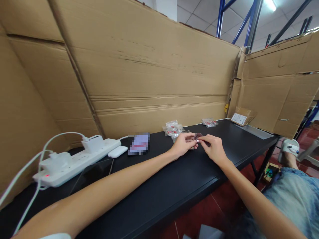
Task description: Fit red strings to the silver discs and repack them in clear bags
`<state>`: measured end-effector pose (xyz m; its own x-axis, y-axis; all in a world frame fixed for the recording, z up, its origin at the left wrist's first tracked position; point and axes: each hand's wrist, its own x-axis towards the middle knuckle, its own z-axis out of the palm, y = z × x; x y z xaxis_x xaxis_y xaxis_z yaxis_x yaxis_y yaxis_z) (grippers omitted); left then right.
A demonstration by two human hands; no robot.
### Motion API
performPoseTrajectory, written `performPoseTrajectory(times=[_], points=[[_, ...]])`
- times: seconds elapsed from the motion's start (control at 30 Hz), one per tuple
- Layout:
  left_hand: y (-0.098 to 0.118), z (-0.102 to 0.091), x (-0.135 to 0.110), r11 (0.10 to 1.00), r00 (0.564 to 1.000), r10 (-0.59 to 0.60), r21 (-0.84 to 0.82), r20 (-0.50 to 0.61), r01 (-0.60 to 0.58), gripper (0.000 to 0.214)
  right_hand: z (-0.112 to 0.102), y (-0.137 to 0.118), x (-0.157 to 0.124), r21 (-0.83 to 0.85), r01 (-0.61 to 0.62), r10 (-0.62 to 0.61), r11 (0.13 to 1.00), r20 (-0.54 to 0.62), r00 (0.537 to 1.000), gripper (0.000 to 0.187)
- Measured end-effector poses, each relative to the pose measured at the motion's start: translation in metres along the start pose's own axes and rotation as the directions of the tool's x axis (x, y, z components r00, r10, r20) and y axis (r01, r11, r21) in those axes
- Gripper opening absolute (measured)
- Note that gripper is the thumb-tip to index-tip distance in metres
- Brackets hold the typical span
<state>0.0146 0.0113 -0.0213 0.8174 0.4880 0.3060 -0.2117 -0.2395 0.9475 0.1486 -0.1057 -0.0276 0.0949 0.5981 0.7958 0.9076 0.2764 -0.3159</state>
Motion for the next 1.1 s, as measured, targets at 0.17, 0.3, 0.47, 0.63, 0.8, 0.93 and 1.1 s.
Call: performPoseTrajectory(times=[0.17, 0.3, 0.47, 0.63, 0.8, 0.93, 1.1], points=[[-0.0067, 0.0, 0.004, 0.999, 0.998, 0.025, -0.05, 0.05, -0.023, 0.029, -0.0008, 0.0034, 0.0005, 0.064, -0.054, 0.058, 0.996, -0.056, 0.997, 0.014], [-0.0082, -0.0007, 0.005, 0.998, 0.997, 0.039, -0.057, 0.065, -0.035, 0.029, 0.0003, 0.0028, 0.0004, 0.102, -0.109, 0.113, 0.989, -0.039, 0.993, 0.016], [-0.0038, -0.0006, 0.0027, 1.0, 0.998, 0.01, -0.028, 0.06, -0.009, 0.029, -0.0006, 0.0, 0.0006, 0.104, -0.164, 0.167, 0.981, -0.012, 0.986, 0.016], [-0.0043, -0.0007, 0.0029, 0.999, 0.998, -0.017, -0.032, 0.068, 0.019, 0.023, -0.0016, -0.0007, 0.0009, 0.013, -0.107, 0.107, 0.994, -0.028, 0.994, 0.014], [-0.0083, -0.0013, 0.0045, 0.999, 0.996, 0.003, -0.052, 0.085, 0.001, 0.023, -0.0004, -0.0007, 0.0007, -0.035, -0.077, 0.077, 0.996, -0.015, 0.997, 0.013], [-0.0071, -0.0002, 0.0039, 0.998, 0.997, -0.008, -0.059, 0.072, 0.012, 0.023, 0.0007, 0.0006, -0.0003, -0.046, -0.07, 0.069, 0.996, -0.008, 0.998, 0.012], [-0.0021, 0.0006, 0.0015, 0.997, 0.997, -0.035, -0.062, 0.064, 0.039, 0.023, -0.0002, 0.0004, -0.0019, -0.059, -0.052, 0.052, 0.997, -0.005, 0.999, 0.012]])
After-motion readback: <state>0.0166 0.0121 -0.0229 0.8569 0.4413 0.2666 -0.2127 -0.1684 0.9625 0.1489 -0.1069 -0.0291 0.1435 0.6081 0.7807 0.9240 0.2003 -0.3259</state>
